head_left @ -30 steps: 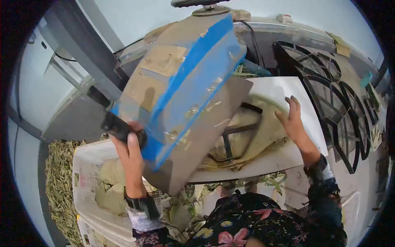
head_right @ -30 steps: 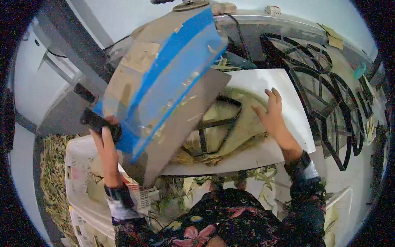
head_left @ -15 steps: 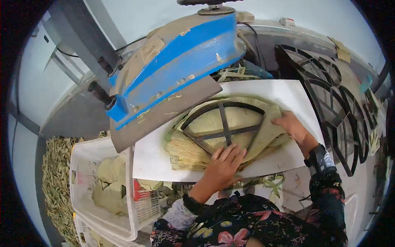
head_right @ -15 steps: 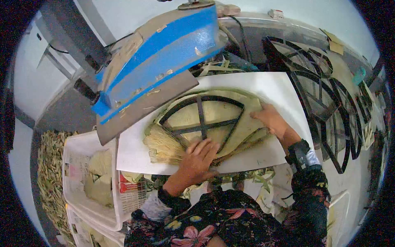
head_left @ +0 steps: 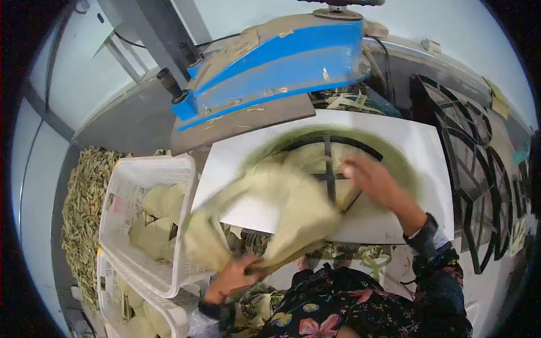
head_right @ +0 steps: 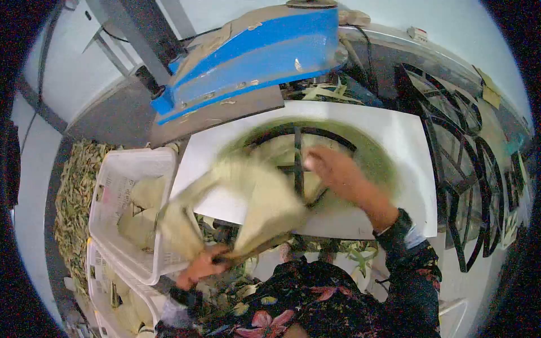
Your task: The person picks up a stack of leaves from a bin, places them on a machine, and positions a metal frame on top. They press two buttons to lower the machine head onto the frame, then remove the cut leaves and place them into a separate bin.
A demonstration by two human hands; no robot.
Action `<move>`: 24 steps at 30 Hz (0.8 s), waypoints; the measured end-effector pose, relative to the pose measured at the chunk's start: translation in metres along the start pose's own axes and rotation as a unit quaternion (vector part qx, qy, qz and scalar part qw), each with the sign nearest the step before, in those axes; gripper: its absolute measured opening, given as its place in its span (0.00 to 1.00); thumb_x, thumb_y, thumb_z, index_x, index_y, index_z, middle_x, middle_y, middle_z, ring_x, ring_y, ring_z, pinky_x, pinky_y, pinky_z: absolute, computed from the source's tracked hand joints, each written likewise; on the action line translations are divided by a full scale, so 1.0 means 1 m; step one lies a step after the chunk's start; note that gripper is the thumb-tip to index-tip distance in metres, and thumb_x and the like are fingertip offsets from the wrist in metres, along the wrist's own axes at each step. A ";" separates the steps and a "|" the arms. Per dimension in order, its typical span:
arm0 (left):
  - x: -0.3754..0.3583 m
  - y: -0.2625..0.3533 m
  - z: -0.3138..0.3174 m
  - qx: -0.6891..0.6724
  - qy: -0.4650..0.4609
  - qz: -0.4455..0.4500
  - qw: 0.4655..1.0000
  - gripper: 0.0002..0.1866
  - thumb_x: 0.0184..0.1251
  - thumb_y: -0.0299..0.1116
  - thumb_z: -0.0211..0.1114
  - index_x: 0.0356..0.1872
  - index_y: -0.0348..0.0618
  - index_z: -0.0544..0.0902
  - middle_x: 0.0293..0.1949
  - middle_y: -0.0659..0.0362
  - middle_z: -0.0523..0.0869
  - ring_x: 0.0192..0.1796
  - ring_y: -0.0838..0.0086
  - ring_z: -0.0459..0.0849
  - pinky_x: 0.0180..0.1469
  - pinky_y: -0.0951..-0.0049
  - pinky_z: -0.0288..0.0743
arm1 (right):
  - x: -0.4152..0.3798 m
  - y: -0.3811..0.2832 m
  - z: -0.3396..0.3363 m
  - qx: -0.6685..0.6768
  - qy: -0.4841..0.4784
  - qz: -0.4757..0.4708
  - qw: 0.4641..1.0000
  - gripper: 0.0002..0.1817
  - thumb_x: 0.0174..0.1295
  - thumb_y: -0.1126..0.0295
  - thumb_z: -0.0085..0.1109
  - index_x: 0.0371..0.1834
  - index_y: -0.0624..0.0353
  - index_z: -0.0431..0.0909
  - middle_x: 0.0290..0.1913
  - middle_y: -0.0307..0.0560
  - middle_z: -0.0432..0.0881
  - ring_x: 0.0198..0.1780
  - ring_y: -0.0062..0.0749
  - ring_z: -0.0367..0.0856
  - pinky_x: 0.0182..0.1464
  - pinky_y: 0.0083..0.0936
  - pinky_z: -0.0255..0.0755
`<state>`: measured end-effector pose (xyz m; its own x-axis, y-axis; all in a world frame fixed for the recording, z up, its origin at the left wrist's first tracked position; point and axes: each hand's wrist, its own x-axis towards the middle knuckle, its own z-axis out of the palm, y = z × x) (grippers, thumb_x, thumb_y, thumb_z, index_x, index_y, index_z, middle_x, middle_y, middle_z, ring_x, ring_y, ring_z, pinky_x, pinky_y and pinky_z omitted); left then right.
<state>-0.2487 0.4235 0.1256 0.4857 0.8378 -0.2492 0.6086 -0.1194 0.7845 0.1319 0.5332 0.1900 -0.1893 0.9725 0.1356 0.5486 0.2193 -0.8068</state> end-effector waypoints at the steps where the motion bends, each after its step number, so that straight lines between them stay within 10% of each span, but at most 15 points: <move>1: -0.033 -0.055 0.015 0.015 -0.062 -0.113 0.992 0.25 0.52 0.45 0.66 0.49 0.42 0.77 0.45 0.49 0.82 0.46 0.57 0.80 0.49 0.64 0.73 | 0.003 0.021 0.017 -0.191 0.042 -0.138 0.971 0.22 0.58 0.61 0.58 0.53 0.62 0.71 0.43 0.49 0.78 0.47 0.39 0.77 0.49 0.33 0.71; 5: -0.164 -0.163 0.103 -0.240 0.048 -0.352 0.904 0.27 0.59 0.48 0.61 0.55 0.42 0.75 0.50 0.47 0.79 0.52 0.55 0.77 0.54 0.62 0.70 | 0.017 0.012 0.051 -0.294 0.044 -0.149 0.943 0.21 0.56 0.63 0.58 0.51 0.60 0.71 0.48 0.55 0.73 0.51 0.50 0.73 0.50 0.39 0.69; 7: -0.127 -0.080 0.092 0.060 -0.107 -0.098 0.988 0.26 0.65 0.48 0.56 0.58 0.41 0.71 0.54 0.47 0.77 0.56 0.58 0.75 0.58 0.64 0.67 | 0.027 0.012 0.057 -0.262 -0.037 -0.082 0.961 0.20 0.53 0.65 0.58 0.48 0.62 0.71 0.53 0.59 0.69 0.50 0.52 0.74 0.48 0.43 0.70; 11: -0.003 0.016 0.102 -0.315 0.046 -0.093 0.943 0.31 0.66 0.51 0.55 0.64 0.41 0.65 0.57 0.52 0.75 0.61 0.63 0.71 0.63 0.63 0.63 | 0.032 0.008 0.065 -0.258 -0.166 -0.031 0.951 0.20 0.50 0.69 0.58 0.47 0.64 0.69 0.48 0.56 0.71 0.50 0.50 0.73 0.50 0.37 0.69; 13: 0.029 0.034 0.120 -0.620 0.013 0.001 0.785 0.33 0.67 0.50 0.54 0.66 0.41 0.60 0.56 0.49 0.75 0.62 0.63 0.70 0.64 0.58 0.62 | 0.010 -0.006 0.071 -0.186 -0.218 -0.012 0.958 0.20 0.49 0.71 0.56 0.45 0.66 0.70 0.48 0.56 0.71 0.49 0.49 0.73 0.49 0.35 0.69; 16: 0.036 0.087 0.126 -0.747 0.062 0.012 0.662 0.30 0.66 0.40 0.57 0.65 0.40 0.59 0.55 0.49 0.75 0.59 0.63 0.73 0.60 0.57 0.67 | -0.011 -0.029 0.058 -0.062 -0.277 -0.017 0.959 0.17 0.49 0.70 0.56 0.41 0.67 0.71 0.56 0.60 0.68 0.58 0.49 0.68 0.56 0.34 0.64; 19: 0.039 0.076 0.154 -0.667 0.244 -0.118 0.694 0.25 0.63 0.32 0.61 0.60 0.38 0.65 0.53 0.52 0.77 0.54 0.65 0.77 0.55 0.62 0.72 | -0.022 -0.036 0.037 -0.021 -0.323 -0.006 0.946 0.16 0.50 0.68 0.58 0.40 0.65 0.70 0.65 0.60 0.60 0.66 0.45 0.60 0.62 0.31 0.58; 23: -0.002 0.063 0.162 -0.677 0.322 -0.073 0.657 0.21 0.58 0.24 0.62 0.54 0.35 0.71 0.48 0.55 0.80 0.49 0.70 0.80 0.53 0.67 0.73 | -0.007 0.024 0.008 -0.078 -0.251 -0.145 0.954 0.23 0.47 0.70 0.56 0.48 0.68 0.71 0.60 0.55 0.68 0.59 0.38 0.66 0.59 0.26 0.61; 24: -0.024 0.051 0.159 -0.671 0.355 -0.077 0.647 0.21 0.58 0.24 0.62 0.54 0.35 0.71 0.48 0.55 0.80 0.49 0.70 0.80 0.53 0.67 0.73 | -0.009 0.014 0.001 -0.067 -0.209 -0.055 0.974 0.26 0.45 0.72 0.54 0.51 0.68 0.70 0.57 0.55 0.71 0.58 0.39 0.68 0.59 0.27 0.61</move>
<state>-0.1291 0.3127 0.0808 -0.2167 0.8753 -0.4323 -0.7076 0.1643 0.6873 0.1403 0.5277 0.1770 -0.5518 0.8324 -0.0514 0.6025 0.3552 -0.7147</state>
